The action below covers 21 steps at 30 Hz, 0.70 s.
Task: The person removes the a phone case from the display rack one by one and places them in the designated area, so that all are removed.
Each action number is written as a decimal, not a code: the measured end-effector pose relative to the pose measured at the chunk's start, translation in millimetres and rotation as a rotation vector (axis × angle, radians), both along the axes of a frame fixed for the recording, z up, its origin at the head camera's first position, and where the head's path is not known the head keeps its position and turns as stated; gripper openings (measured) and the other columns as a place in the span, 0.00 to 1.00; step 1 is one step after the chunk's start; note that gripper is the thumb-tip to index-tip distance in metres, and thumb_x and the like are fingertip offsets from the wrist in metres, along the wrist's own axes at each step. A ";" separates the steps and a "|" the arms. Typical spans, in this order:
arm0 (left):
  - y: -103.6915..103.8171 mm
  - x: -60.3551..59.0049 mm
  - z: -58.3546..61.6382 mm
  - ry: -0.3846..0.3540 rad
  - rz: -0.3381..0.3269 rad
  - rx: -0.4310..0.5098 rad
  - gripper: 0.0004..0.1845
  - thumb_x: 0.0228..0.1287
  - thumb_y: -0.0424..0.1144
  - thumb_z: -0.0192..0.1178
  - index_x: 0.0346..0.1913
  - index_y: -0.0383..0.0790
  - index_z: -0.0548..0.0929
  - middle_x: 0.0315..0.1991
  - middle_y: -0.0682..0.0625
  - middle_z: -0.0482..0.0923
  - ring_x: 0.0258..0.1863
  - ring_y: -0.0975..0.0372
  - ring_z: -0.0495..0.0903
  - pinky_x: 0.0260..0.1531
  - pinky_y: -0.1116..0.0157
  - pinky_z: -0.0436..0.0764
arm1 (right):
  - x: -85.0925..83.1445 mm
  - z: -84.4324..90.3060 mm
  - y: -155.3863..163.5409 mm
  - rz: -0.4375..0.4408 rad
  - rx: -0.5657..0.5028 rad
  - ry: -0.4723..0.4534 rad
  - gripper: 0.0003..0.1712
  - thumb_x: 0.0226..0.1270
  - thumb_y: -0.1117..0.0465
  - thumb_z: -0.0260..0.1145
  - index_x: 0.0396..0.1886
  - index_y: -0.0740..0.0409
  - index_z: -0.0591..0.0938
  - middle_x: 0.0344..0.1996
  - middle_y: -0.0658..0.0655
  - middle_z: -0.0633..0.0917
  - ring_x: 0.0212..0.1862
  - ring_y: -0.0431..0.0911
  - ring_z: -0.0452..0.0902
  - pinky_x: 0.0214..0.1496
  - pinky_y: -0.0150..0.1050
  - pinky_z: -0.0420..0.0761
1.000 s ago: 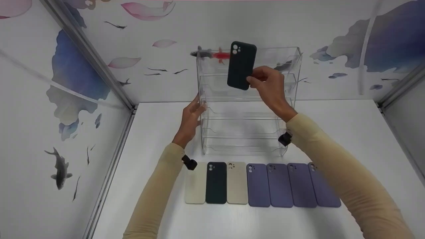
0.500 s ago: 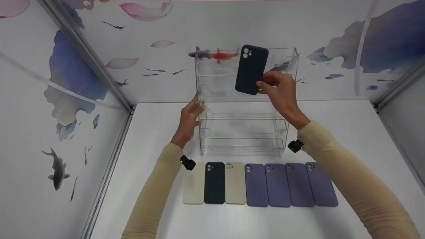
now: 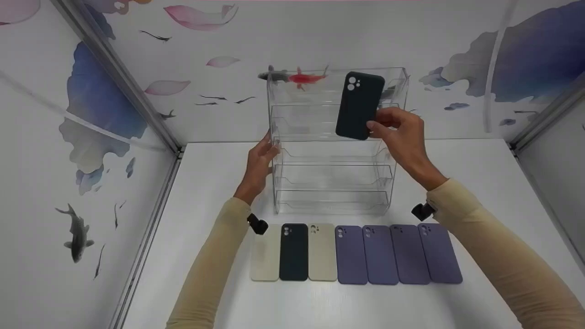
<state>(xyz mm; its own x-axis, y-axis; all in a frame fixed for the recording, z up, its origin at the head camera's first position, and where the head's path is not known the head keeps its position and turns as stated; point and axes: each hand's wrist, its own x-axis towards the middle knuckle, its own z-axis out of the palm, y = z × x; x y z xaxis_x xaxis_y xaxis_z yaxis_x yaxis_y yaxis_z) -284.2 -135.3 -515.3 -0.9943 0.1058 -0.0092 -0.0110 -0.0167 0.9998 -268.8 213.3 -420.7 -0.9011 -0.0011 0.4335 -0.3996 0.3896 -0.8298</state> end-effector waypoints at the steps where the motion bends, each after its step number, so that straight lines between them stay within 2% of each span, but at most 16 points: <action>1: 0.1 0.1 0.0 0.002 0.003 -0.005 0.35 0.88 0.47 0.54 0.90 0.58 0.58 0.85 0.40 0.62 0.80 0.48 0.68 0.74 0.31 0.68 | 1.8 0.7 1.8 0.004 -0.001 0.000 0.12 0.76 0.72 0.73 0.55 0.71 0.90 0.46 0.66 0.89 0.43 0.42 0.87 0.44 0.26 0.87; 9: 0.0 -0.4 -1.4 0.009 -0.001 0.005 0.35 0.88 0.46 0.54 0.90 0.58 0.58 0.85 0.41 0.63 0.79 0.48 0.69 0.73 0.32 0.71 | 16.2 3.0 23.8 -0.005 0.083 0.017 0.13 0.76 0.71 0.74 0.56 0.68 0.90 0.45 0.64 0.90 0.44 0.38 0.86 0.46 0.22 0.84; 15: -0.5 -0.3 -0.6 0.010 -0.006 0.009 0.35 0.88 0.46 0.54 0.90 0.57 0.58 0.85 0.39 0.62 0.81 0.47 0.67 0.74 0.31 0.68 | 26.6 2.8 39.2 -0.029 0.160 0.025 0.13 0.75 0.71 0.75 0.56 0.67 0.91 0.45 0.64 0.90 0.43 0.34 0.84 0.48 0.19 0.81; 21: -0.7 -0.6 -0.6 0.004 -0.012 0.024 0.36 0.87 0.46 0.55 0.90 0.56 0.58 0.85 0.39 0.63 0.80 0.47 0.68 0.73 0.35 0.72 | 38.3 0.7 52.2 -0.019 0.192 0.025 0.13 0.73 0.73 0.75 0.56 0.68 0.90 0.45 0.65 0.90 0.43 0.32 0.84 0.47 0.18 0.81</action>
